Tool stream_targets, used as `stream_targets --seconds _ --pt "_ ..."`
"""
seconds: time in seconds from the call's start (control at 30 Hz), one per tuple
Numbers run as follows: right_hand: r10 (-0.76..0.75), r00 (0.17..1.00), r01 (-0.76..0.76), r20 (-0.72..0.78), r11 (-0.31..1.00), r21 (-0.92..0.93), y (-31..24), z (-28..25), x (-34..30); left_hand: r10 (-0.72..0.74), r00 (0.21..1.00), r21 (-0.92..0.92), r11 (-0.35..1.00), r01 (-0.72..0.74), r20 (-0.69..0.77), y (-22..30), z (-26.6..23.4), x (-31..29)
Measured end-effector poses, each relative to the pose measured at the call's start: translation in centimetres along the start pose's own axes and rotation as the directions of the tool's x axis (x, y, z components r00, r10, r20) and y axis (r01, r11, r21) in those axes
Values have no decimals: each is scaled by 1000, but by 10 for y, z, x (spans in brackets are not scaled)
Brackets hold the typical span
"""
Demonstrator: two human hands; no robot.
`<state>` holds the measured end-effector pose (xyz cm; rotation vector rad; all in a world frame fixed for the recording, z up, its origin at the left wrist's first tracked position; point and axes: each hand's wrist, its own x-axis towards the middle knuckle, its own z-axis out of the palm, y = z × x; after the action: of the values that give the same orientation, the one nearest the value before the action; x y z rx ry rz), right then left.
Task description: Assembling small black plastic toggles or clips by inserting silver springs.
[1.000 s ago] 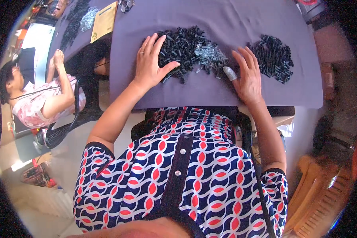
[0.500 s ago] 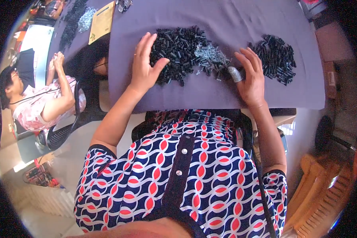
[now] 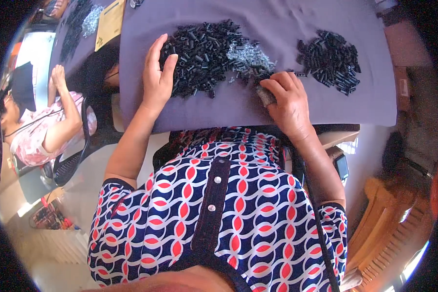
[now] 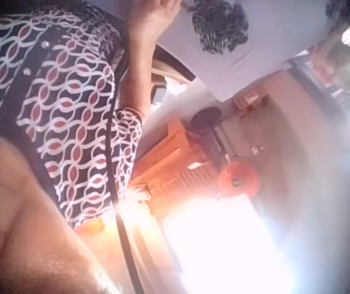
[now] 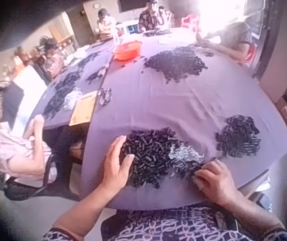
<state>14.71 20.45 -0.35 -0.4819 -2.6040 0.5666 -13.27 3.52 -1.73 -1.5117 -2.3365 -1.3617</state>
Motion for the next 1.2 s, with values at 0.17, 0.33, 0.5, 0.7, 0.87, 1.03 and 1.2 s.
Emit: stream_targets --seconds 0.17,0.33,0.5,0.7,0.87,1.03,1.2 --pt "-18 998 17 53 1000 16 -1 4 -2 -6 996 -16 1000 5 -92 5 -7 -11" --pt "-65 991 50 121 991 123 -15 1 -2 92 993 82 993 -86 -68 33 -18 -28" --pt "-14 1000 10 28 992 123 -7 2 7 154 988 135 979 -153 3 44 -14 -48" --pt "-66 996 67 53 998 -17 -3 -1 4 201 979 83 977 -199 -20 64 -10 -42" --pt "-10 999 11 -35 999 30 3 2 -11 311 943 -66 950 -305 118 90 11 -49" --pt "47 990 -40 -131 998 58 6 -1 -21 322 923 -104 946 -306 213 101 48 -45" --pt "71 983 -54 -171 993 101 11 5 -25 303 882 66 935 -349 361 110 75 -23"
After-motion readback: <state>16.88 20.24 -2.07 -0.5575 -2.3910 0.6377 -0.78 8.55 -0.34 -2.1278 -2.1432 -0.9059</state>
